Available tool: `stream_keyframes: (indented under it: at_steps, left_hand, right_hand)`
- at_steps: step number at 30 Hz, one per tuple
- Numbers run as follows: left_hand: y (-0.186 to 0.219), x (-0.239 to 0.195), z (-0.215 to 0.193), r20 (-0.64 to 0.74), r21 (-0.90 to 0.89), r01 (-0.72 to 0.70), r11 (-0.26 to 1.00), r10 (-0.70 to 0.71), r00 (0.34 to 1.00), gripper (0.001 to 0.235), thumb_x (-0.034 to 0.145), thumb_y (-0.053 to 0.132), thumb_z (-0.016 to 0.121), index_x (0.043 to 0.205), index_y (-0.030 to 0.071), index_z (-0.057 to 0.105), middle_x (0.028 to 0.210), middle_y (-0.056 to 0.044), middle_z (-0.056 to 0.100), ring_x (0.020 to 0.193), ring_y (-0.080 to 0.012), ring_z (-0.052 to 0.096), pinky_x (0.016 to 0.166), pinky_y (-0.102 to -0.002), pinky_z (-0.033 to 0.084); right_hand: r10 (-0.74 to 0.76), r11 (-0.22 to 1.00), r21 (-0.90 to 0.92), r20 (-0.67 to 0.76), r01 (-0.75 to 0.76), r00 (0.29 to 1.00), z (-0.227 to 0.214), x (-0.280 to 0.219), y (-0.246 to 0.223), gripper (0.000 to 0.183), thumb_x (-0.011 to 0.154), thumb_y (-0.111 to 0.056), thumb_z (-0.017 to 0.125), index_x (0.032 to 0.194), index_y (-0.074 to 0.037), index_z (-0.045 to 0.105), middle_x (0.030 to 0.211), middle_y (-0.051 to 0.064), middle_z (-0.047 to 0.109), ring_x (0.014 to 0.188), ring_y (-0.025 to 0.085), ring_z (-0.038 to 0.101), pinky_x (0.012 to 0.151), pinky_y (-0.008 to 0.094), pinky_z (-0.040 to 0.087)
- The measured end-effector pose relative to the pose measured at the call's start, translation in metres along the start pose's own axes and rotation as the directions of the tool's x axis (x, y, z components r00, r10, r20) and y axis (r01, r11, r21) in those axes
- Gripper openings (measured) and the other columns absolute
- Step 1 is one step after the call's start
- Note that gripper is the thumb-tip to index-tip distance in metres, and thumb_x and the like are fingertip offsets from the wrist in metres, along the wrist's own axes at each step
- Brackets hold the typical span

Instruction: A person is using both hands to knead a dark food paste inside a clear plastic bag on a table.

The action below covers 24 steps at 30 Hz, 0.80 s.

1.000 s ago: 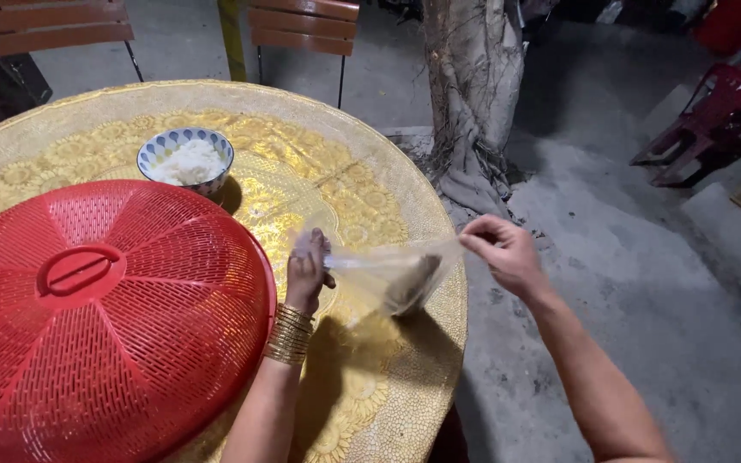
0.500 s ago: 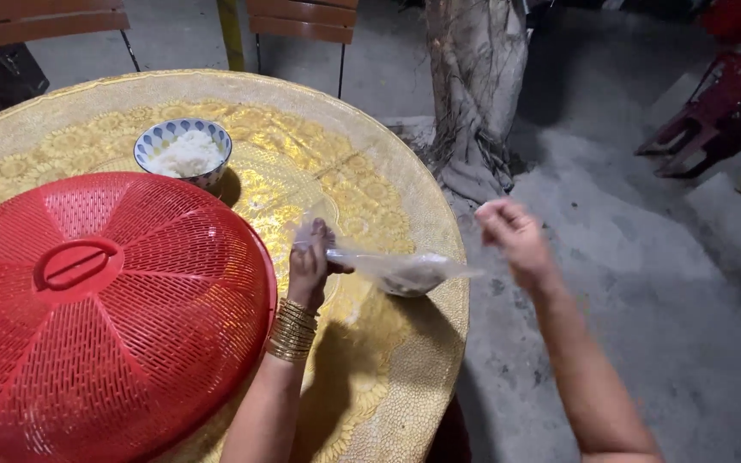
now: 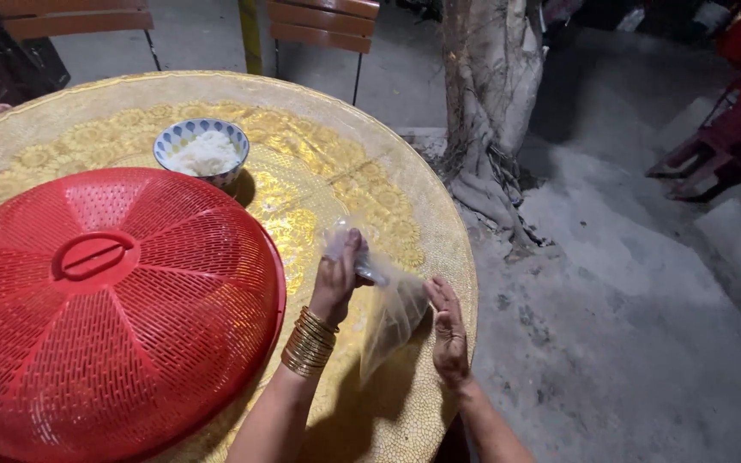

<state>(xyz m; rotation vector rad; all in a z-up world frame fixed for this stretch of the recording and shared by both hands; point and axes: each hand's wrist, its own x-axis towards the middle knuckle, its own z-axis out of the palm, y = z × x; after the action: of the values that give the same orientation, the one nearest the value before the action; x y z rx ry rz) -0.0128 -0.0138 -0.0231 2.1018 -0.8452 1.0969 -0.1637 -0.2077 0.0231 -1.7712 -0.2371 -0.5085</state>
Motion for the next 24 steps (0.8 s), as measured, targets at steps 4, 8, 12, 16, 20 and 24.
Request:
stream_keyframes:
  at_steps: [4,8,12,16,20,24]
  left_hand:
    - [0.008,0.007,-0.019,0.105,-0.064,0.127,0.99,-0.12,0.987,0.082,0.09,0.005,0.071,0.155,-0.007,0.022,0.133,-0.023,0.059,0.084,-0.0242,0.057,0.072,-0.035,0.054]
    - [-0.007,0.006,-0.007,0.178,-0.108,0.251,0.962,-0.229,0.957,0.061,0.101,0.002,0.061,0.153,-0.003,0.03,0.099,-0.014,0.066,0.057,-0.0155,0.055,0.044,-0.027,0.059]
    - [-0.006,0.012,-0.006,0.128,-0.159,0.253,0.954,-0.234,0.964,0.053,0.099,-0.006,0.056,0.149,-0.006,0.037,0.104,-0.013,0.067,0.063,-0.0165,0.052,0.051,-0.03,0.056]
    - [-0.021,-0.011,0.017,0.086,0.116,0.12,0.986,-0.131,0.988,0.071,0.091,-0.014,0.061,0.153,-0.008,0.027,0.131,-0.016,0.055,0.092,-0.0224,0.056,0.08,-0.035,0.05]
    - [-0.018,-0.002,-0.002,0.16,-0.447,0.395,0.802,-0.363,0.918,0.063,0.096,-0.009,0.056,0.152,-0.001,0.03,0.14,-0.027,0.056,0.103,-0.0363,0.073,0.081,-0.039,0.068]
    - [0.002,0.026,-0.034,0.543,-0.833,0.466,-0.298,-0.603,0.585,0.026,0.099,0.04,0.056,0.1,0.014,0.062,0.1,-0.001,0.056,0.083,-0.0132,0.058,0.064,-0.033,0.061]
  right_hand:
    - [-0.17,0.933,-0.317,0.028,0.17,0.985,-0.008,-0.001,-0.005,0.074,0.102,-0.066,0.032,0.149,-0.01,0.047,0.16,0.018,0.04,0.149,0.034,0.037,0.122,0.058,0.029]
    - [-0.255,0.852,-0.446,0.106,0.275,0.961,0.003,-0.028,0.01,0.081,0.088,-0.06,0.064,0.151,-0.014,0.043,0.155,0.02,0.042,0.146,0.034,0.041,0.122,0.055,0.037]
    - [-0.494,0.696,-0.468,0.238,0.545,0.836,0.031,-0.042,-0.004,0.054,0.081,-0.028,0.077,0.132,-0.017,0.062,0.15,0.016,0.048,0.145,0.041,0.042,0.12,0.063,0.037]
    - [-0.549,0.509,-0.565,0.368,0.65,0.75,0.051,-0.042,-0.015,0.046,0.08,-0.039,0.076,0.123,-0.024,0.068,0.149,0.007,0.049,0.147,0.036,0.031,0.122,0.065,0.022]
    - [-0.532,0.327,-0.547,0.567,0.771,0.628,0.065,-0.027,-0.019,0.051,0.079,-0.048,0.077,0.124,-0.024,0.067,0.161,0.008,0.039,0.153,0.041,0.022,0.121,0.069,0.012]
    - [-0.565,0.153,-0.515,0.654,0.843,0.502,0.073,-0.007,0.004,0.048,0.082,-0.038,0.077,0.128,-0.031,0.064,0.163,0.005,0.04,0.152,0.044,0.023,0.122,0.068,0.009]
